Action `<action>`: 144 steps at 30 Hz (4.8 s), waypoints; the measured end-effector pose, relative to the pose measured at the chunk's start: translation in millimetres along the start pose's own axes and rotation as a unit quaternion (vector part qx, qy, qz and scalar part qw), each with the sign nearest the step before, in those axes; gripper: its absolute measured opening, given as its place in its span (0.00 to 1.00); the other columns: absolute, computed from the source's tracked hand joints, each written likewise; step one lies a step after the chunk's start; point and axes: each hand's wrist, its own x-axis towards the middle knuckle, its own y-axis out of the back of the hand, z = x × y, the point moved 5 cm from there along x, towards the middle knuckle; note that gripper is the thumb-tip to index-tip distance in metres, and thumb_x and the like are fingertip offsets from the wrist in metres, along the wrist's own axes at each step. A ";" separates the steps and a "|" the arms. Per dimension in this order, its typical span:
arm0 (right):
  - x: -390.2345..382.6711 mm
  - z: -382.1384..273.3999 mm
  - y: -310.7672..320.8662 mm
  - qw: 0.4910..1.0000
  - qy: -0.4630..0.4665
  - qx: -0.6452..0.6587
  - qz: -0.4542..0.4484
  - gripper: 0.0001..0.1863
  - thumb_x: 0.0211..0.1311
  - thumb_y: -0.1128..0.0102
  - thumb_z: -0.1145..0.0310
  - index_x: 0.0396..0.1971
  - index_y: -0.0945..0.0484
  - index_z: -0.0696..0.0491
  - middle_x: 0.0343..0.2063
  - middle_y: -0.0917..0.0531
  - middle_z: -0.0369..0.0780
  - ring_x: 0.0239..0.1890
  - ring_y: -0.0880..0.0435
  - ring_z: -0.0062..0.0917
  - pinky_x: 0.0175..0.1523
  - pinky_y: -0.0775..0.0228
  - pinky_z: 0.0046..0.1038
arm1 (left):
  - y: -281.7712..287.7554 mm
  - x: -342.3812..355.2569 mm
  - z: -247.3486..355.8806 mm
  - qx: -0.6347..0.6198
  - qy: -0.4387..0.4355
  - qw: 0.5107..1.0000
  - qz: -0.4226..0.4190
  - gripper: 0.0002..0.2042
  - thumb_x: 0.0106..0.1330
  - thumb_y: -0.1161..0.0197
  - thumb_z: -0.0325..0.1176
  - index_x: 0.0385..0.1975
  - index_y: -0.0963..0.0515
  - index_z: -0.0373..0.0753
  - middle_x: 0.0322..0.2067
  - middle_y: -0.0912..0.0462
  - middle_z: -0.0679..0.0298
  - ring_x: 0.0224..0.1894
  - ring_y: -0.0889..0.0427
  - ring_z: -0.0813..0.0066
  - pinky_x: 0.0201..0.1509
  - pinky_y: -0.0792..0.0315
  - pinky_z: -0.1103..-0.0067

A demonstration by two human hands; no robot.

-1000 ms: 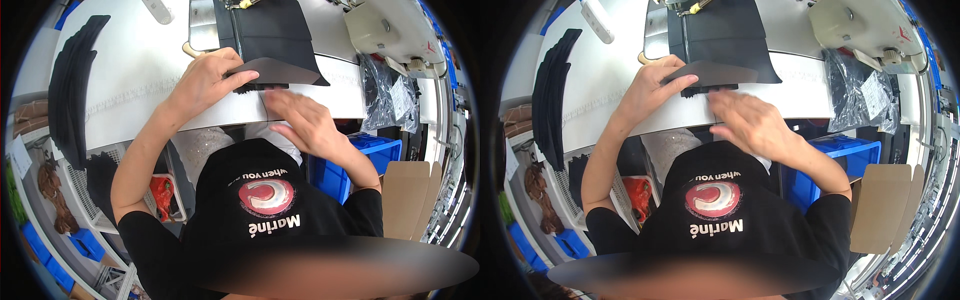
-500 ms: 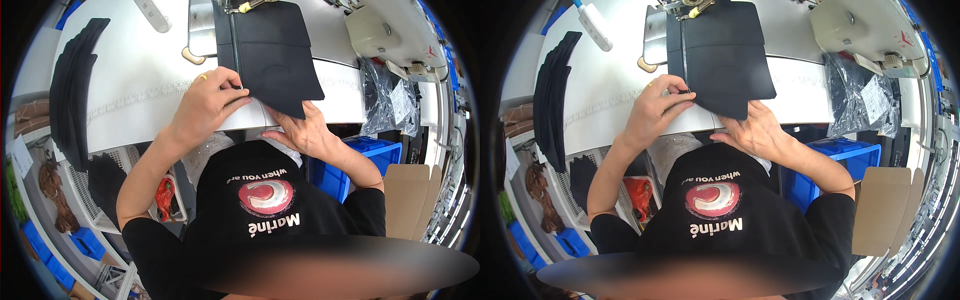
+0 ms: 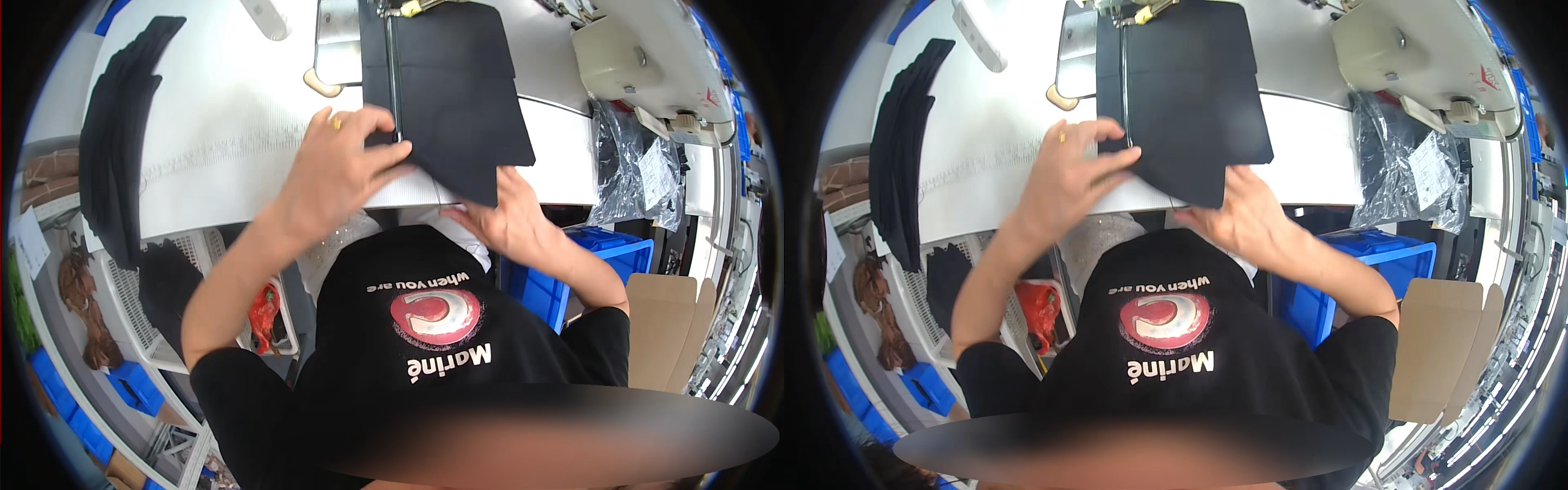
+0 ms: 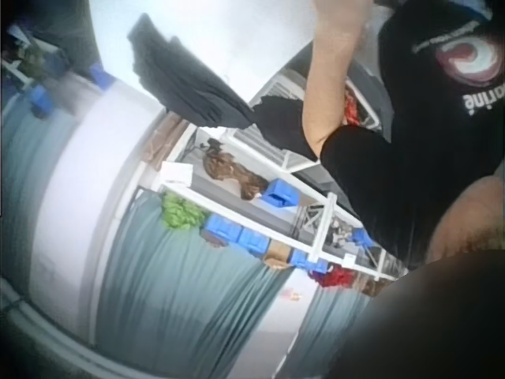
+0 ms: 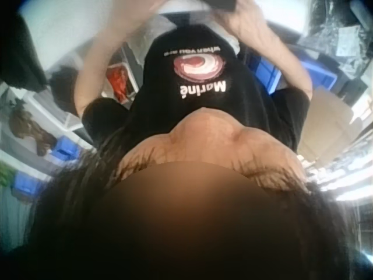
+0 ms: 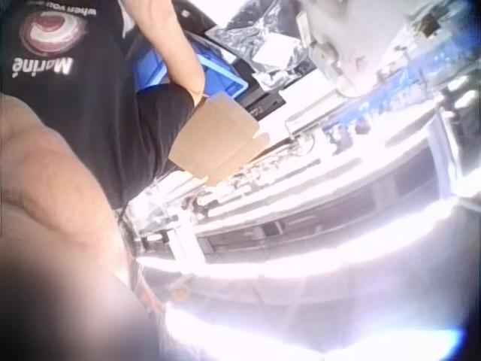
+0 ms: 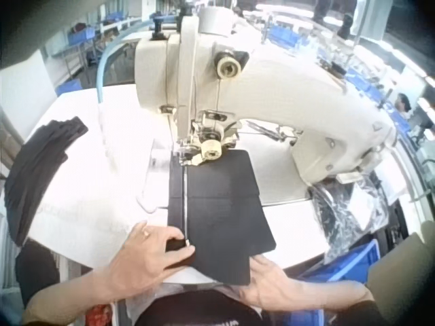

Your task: Sewing a zipper into a cutout on a leather panel using an industrial sewing machine.

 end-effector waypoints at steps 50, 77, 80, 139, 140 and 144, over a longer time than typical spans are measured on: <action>52.2 34.2 -15.7 0.992 0.084 0.017 0.088 0.25 0.51 0.40 0.71 0.54 0.24 0.52 0.55 0.25 0.41 0.54 0.25 0.35 0.55 0.31 0.35 | -1.9 50.0 -74.6 0.094 -0.102 0.981 0.134 0.14 0.53 0.30 0.28 0.40 0.20 0.34 0.43 0.18 0.60 0.45 0.20 0.62 0.47 0.24 0.73; 92.3 85.5 -12.9 0.990 0.073 0.017 0.117 0.22 0.53 0.35 0.69 0.50 0.23 0.49 0.53 0.23 0.39 0.55 0.26 0.33 0.56 0.32 0.35 | -6.4 52.5 -74.3 0.127 -0.024 0.983 0.127 0.16 0.55 0.31 0.30 0.45 0.20 0.39 0.49 0.18 0.67 0.45 0.20 0.70 0.60 0.37 0.62; 94.8 93.7 -14.1 0.991 0.060 0.025 0.119 0.22 0.55 0.37 0.68 0.52 0.24 0.49 0.56 0.24 0.39 0.58 0.27 0.33 0.58 0.33 0.35 | -4.7 52.3 -72.1 0.091 -0.025 0.987 0.132 0.16 0.55 0.31 0.31 0.44 0.19 0.39 0.50 0.19 0.67 0.45 0.20 0.71 0.61 0.39 0.60; 97.4 303.8 3.4 0.905 -0.304 -0.096 0.280 0.13 0.58 0.46 0.63 0.36 0.20 0.55 0.32 0.17 0.46 0.36 0.20 0.36 0.43 0.28 0.33 | -4.6 72.3 -94.0 0.090 -0.012 0.987 0.132 0.12 0.58 0.33 0.28 0.42 0.16 0.44 0.42 0.18 0.66 0.43 0.22 0.67 0.58 0.35 0.67; 97.8 329.2 -6.8 0.905 -0.320 -0.113 0.256 0.13 0.58 0.46 0.63 0.36 0.20 0.56 0.31 0.18 0.46 0.34 0.20 0.35 0.43 0.29 0.33 | -4.3 71.8 -94.5 0.088 -0.013 0.987 0.130 0.12 0.58 0.33 0.28 0.42 0.16 0.44 0.42 0.18 0.66 0.43 0.22 0.67 0.58 0.35 0.67; 99.4 362.4 -13.4 0.906 -0.347 -0.147 0.191 0.14 0.58 0.45 0.61 0.33 0.21 0.57 0.26 0.20 0.45 0.30 0.23 0.32 0.39 0.30 0.32 | 0.0 68.1 -100.4 0.102 0.012 0.990 0.097 0.12 0.61 0.37 0.26 0.44 0.17 0.45 0.45 0.18 0.69 0.48 0.21 0.71 0.65 0.45 0.54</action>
